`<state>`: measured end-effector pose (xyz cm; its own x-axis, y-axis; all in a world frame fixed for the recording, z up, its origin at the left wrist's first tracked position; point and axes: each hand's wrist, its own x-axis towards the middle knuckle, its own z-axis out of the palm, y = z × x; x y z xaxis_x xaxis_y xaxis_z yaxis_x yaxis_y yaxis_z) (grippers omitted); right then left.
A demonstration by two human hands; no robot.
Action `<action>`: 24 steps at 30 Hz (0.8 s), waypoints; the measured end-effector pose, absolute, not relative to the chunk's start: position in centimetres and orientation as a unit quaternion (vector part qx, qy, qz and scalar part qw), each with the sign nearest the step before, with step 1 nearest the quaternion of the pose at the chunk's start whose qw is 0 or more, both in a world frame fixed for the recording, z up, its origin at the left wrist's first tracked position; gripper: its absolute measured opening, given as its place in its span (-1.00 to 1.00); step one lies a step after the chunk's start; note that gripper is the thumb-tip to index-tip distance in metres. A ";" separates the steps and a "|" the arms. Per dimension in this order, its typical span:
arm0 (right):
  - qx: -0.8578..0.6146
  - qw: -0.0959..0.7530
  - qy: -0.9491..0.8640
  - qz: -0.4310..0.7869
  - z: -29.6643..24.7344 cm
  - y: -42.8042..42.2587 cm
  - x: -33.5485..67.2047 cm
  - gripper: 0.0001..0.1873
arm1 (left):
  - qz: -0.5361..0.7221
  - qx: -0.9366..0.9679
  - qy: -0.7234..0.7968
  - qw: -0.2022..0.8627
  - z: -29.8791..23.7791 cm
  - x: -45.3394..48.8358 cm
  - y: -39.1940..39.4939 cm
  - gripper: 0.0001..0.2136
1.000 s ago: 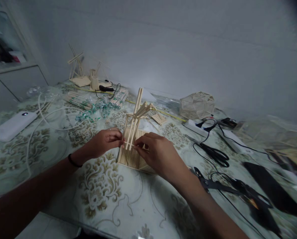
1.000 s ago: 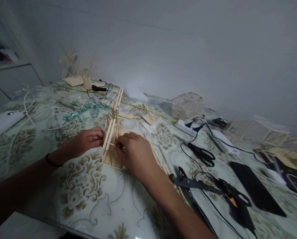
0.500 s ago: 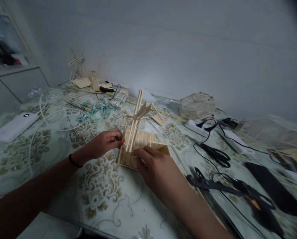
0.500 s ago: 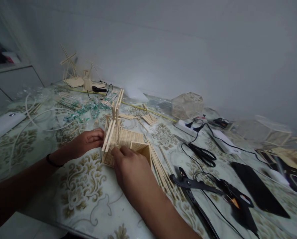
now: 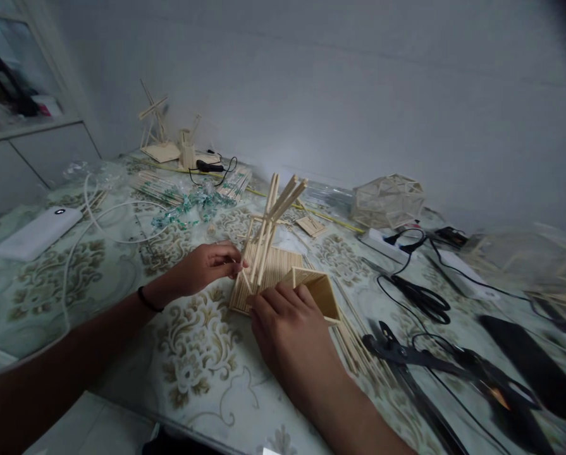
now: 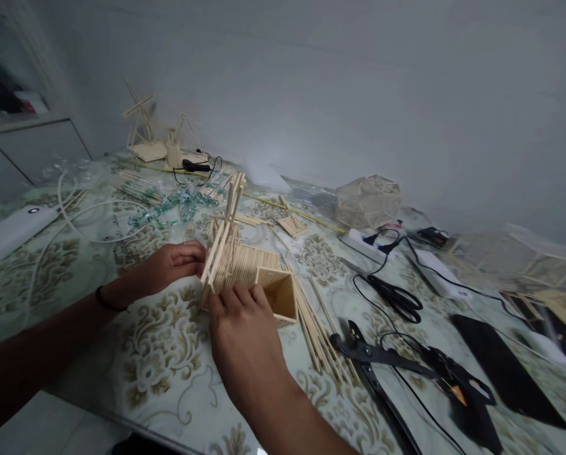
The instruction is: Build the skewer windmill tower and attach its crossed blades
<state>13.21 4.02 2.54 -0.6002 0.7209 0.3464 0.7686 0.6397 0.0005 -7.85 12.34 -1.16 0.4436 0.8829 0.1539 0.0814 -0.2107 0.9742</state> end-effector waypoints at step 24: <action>-0.426 0.160 -0.890 -0.004 1.1 1.9 15.1 -0.66 | 0.147 0.764 0.392 0.490 -0.5 -9.6 12.6 -0.74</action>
